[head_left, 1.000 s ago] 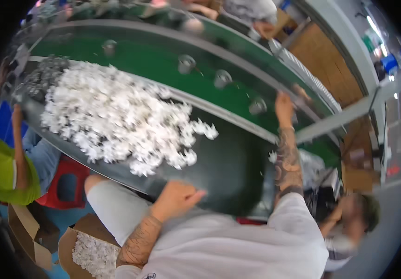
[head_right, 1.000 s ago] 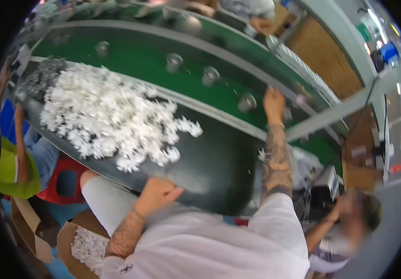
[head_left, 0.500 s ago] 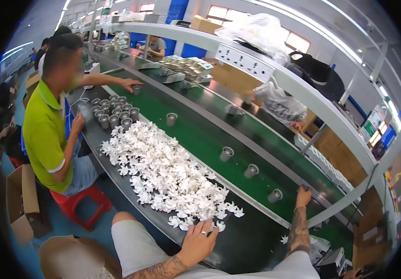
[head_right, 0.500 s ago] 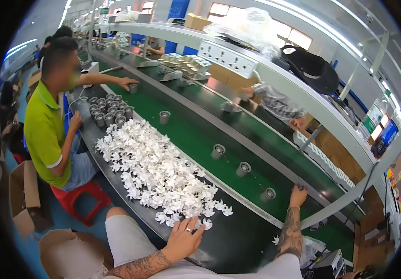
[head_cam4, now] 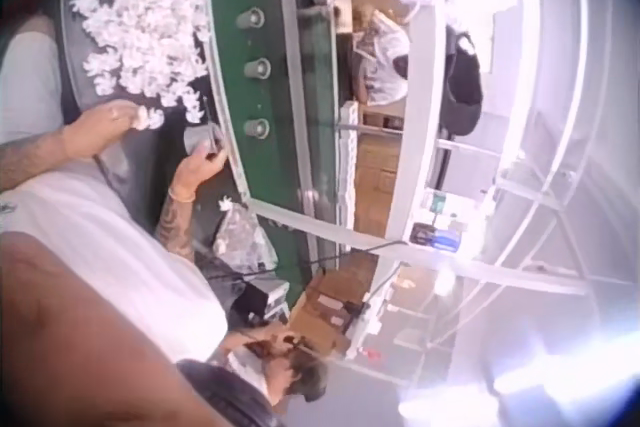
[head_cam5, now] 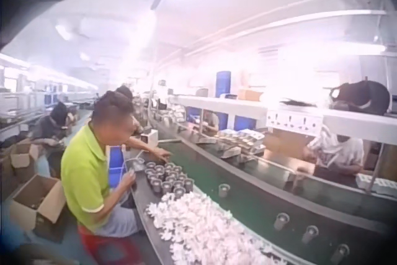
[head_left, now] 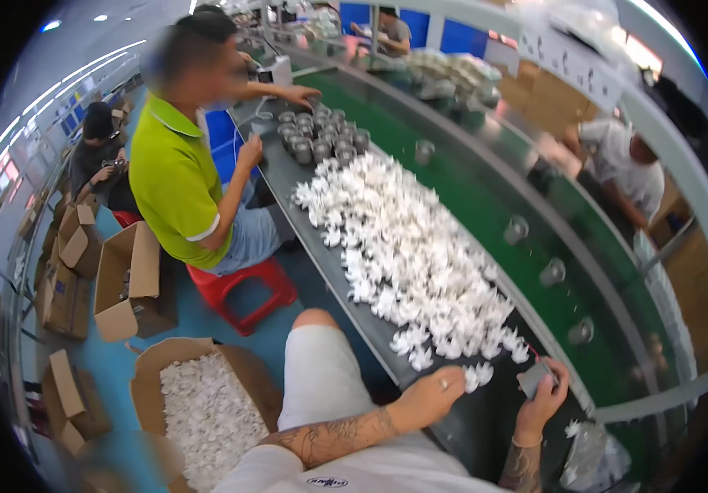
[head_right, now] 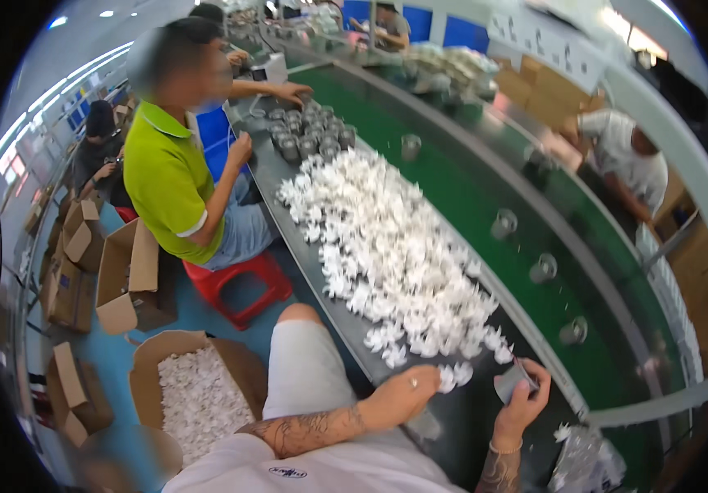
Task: Assembling white plastic parts into metal cylindrical housings on an assembly line.
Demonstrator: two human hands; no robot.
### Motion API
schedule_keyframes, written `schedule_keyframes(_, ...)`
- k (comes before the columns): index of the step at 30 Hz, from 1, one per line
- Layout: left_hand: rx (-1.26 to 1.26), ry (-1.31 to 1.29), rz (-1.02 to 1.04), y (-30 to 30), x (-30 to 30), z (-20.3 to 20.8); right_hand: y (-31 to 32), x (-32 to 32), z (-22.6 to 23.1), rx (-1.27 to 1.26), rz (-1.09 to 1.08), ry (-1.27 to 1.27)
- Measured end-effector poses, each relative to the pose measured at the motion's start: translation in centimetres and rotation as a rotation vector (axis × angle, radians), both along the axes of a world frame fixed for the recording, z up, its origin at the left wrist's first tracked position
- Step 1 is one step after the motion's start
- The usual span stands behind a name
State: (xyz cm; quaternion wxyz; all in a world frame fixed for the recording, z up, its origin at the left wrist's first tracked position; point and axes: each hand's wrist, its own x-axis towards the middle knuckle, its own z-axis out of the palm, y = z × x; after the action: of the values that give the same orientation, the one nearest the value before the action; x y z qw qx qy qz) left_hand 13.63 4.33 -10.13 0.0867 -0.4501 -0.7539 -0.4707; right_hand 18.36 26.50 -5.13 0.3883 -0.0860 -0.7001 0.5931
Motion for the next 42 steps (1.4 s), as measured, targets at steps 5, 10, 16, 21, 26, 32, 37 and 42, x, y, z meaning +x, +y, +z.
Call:
schedule_keyframes(5, -0.018, -0.029, 0.126, 0.3, -1.0, 1.3, -1.8, 0.2, -1.4, -0.352, 0.089, -0.146)
schedule_keyframes(10, 0.382, -0.508, 0.155, 0.7, -1.0, 3.8, -2.6, 0.4, -0.7, -0.965, 0.753, -0.101)
schedule_keyframes(16, 0.153, -0.395, -0.023, 1.3, -0.1, 5.0, -3.2, 0.6, -2.2, -1.319, 0.963, -0.093)
schedule_keyframes(21, 0.251, -0.929, -0.05, 1.8, -0.6, 3.2, -2.7, 0.8, -2.1, -1.337, 0.85, -0.105)
schedule_keyframes(26, 0.231, -0.938, -0.089, 2.7, -1.0, 3.7, -1.6, 0.6, -2.4, -1.575, 0.898, -0.08)
schedule_keyframes(32, 0.346, -0.865, -0.097, 3.2, -1.1, 2.5, -1.1, 0.4, -2.3, -1.66, 0.903, -0.097)
schedule_keyframes(37, 0.355, -0.776, -0.056, 2.8, -1.3, 1.5, -1.0, 0.2, -2.5, -1.677, 0.876, -0.099)
schedule_keyframes(42, 0.191, -0.659, -0.001, 1.9, -1.3, 1.6, -1.1, 0.0, -2.8, -1.652, 0.952, -0.06)
